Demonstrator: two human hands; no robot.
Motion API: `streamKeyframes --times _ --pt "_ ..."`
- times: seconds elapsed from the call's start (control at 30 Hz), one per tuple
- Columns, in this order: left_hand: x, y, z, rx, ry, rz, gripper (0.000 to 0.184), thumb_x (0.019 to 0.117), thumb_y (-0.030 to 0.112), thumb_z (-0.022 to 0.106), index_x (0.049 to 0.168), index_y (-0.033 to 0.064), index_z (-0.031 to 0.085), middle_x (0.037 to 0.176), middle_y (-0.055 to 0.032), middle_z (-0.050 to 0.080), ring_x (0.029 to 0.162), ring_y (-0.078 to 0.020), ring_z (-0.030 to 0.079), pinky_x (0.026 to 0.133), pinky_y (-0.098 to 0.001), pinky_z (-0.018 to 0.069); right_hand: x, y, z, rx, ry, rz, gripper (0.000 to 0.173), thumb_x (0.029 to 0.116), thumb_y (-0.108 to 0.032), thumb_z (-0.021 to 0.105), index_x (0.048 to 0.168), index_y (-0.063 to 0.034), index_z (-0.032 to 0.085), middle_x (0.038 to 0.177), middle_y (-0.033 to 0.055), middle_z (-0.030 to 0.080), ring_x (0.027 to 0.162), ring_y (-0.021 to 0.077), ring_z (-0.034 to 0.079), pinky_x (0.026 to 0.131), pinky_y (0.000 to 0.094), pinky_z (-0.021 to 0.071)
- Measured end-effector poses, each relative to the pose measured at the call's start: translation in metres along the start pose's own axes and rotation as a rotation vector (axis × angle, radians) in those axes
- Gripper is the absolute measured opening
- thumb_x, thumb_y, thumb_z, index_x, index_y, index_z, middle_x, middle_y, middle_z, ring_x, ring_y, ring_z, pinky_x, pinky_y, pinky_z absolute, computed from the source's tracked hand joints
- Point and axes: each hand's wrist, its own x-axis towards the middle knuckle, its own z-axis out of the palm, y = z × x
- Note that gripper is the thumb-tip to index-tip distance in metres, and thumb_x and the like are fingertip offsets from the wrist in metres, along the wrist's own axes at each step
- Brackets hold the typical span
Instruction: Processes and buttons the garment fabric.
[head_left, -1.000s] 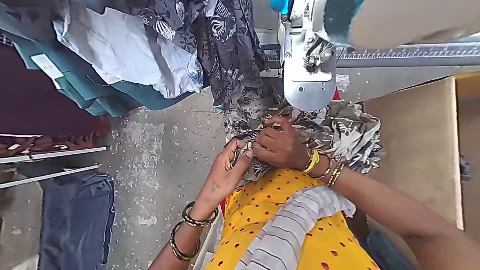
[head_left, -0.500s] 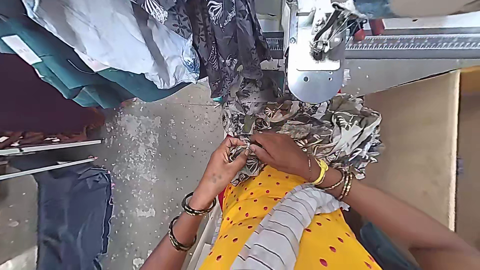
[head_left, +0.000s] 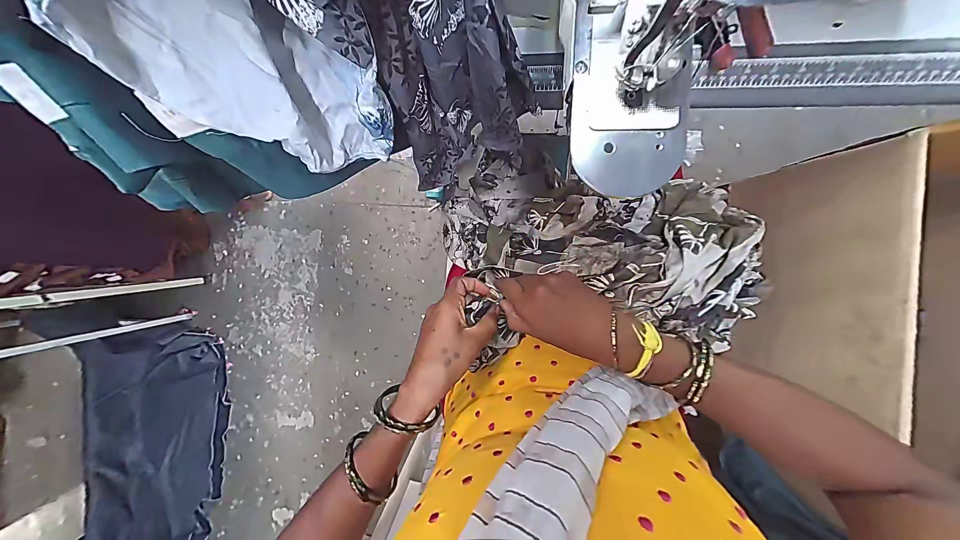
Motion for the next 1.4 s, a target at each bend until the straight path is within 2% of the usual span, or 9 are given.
streamKeyframes --times 0.23,0.33,0.47,0.67,0.77,0.97,1.1,1.2,1.4 --pt "0.001 -0.003 0.007 0.032 0.055 0.037 0.027 0.0914 0.021 0.069 0.112 0.0068 0.061 0.084 0.0024 0.068 0.072 -0.0038 0.063 0.066 -0.0246 0.0515 0.003 0.018 0.029 0.016 0.390 -0.156 0.019 0.0938 -0.015 0.054 0.088 -0.0027 0.068 0.065 0.0105 0.062 0.060 0.0270 0.066 0.049 0.0417 0.0484" --pt "-0.003 -0.007 0.012 0.176 0.120 0.046 0.028 0.0940 0.028 0.067 0.113 0.0081 0.063 0.088 -0.0005 0.070 0.076 -0.0096 0.065 0.069 -0.0329 0.0523 0.005 0.021 0.037 0.033 0.478 -0.156 0.019 0.0928 -0.014 0.055 0.084 -0.0038 0.068 0.062 0.0093 0.061 0.057 0.0257 0.065 0.047 0.0404 0.0482" --pt "-0.008 -0.009 0.017 0.279 0.220 0.101 0.028 0.0937 0.030 0.064 0.111 0.0091 0.070 0.094 -0.0032 0.073 0.084 -0.0137 0.069 0.075 -0.0371 0.0554 0.003 0.019 0.036 0.174 0.430 -0.058 0.025 0.0970 -0.019 0.054 0.091 -0.0046 0.074 0.071 0.0109 0.068 0.066 0.0275 0.069 0.054 0.0459 0.0512" --pt "-0.007 -0.007 0.030 0.562 0.353 0.276 0.032 0.0887 0.028 0.065 0.105 0.0017 0.073 0.090 -0.0149 0.073 0.075 -0.0323 0.072 0.063 -0.0512 0.0563 0.000 0.021 0.010 0.250 0.053 -0.006 0.035 0.1079 -0.025 0.045 0.109 -0.0019 0.071 0.098 0.0173 0.072 0.095 0.0345 0.071 0.079 0.0554 0.0528" --pt "-0.005 -0.007 0.030 0.646 0.365 0.341 0.032 0.0888 0.027 0.063 0.105 0.0010 0.074 0.089 -0.0162 0.073 0.075 -0.0346 0.072 0.061 -0.0516 0.0564 0.000 0.022 0.001 0.207 -0.029 -0.018 0.036 0.1106 -0.026 0.042 0.113 -0.0016 0.069 0.100 0.0184 0.071 0.098 0.0362 0.070 0.081 0.0557 0.0525" --pt "-0.003 -0.011 0.021 0.633 0.344 0.385 0.034 0.0911 0.028 0.058 0.104 0.0008 0.074 0.085 -0.0153 0.073 0.072 -0.0328 0.072 0.058 -0.0509 0.0556 0.004 0.024 -0.003 0.280 -0.002 -0.011 0.034 0.1094 -0.028 0.047 0.114 -0.0040 0.071 0.102 0.0156 0.072 0.098 0.0330 0.070 0.082 0.0548 0.0527" --pt "-0.004 -0.020 0.015 0.463 0.327 0.365 0.035 0.1002 0.033 0.056 0.112 0.0042 0.071 0.095 -0.0111 0.073 0.081 -0.0249 0.071 0.071 -0.0453 0.0577 0.006 0.030 -0.002 0.408 0.092 -0.026 0.034 0.1088 -0.030 0.048 0.105 -0.0052 0.072 0.093 0.0111 0.070 0.087 0.0260 0.067 0.077 0.0491 0.0515" --pt "-0.006 -0.021 0.011 0.445 0.355 0.396 0.031 0.1030 0.029 0.055 0.110 0.0040 0.072 0.094 -0.0107 0.072 0.081 -0.0227 0.070 0.073 -0.0417 0.0579 0.009 0.028 -0.003 0.469 0.133 0.013 0.035 0.1086 -0.031 0.049 0.104 -0.0051 0.073 0.093 0.0100 0.070 0.086 0.0231 0.066 0.077 0.0467 0.0513" --pt "-0.009 -0.013 -0.003 0.486 0.376 0.358 0.035 0.1034 0.032 0.049 0.102 0.0043 0.071 0.077 -0.0078 0.067 0.066 -0.0192 0.064 0.060 -0.0387 0.0526 0.015 0.016 -0.005 0.431 0.190 -0.024 0.032 0.1037 -0.030 0.060 0.124 -0.0067 0.067 0.110 0.0089 0.072 0.106 0.0233 0.067 0.095 0.0471 0.0518"
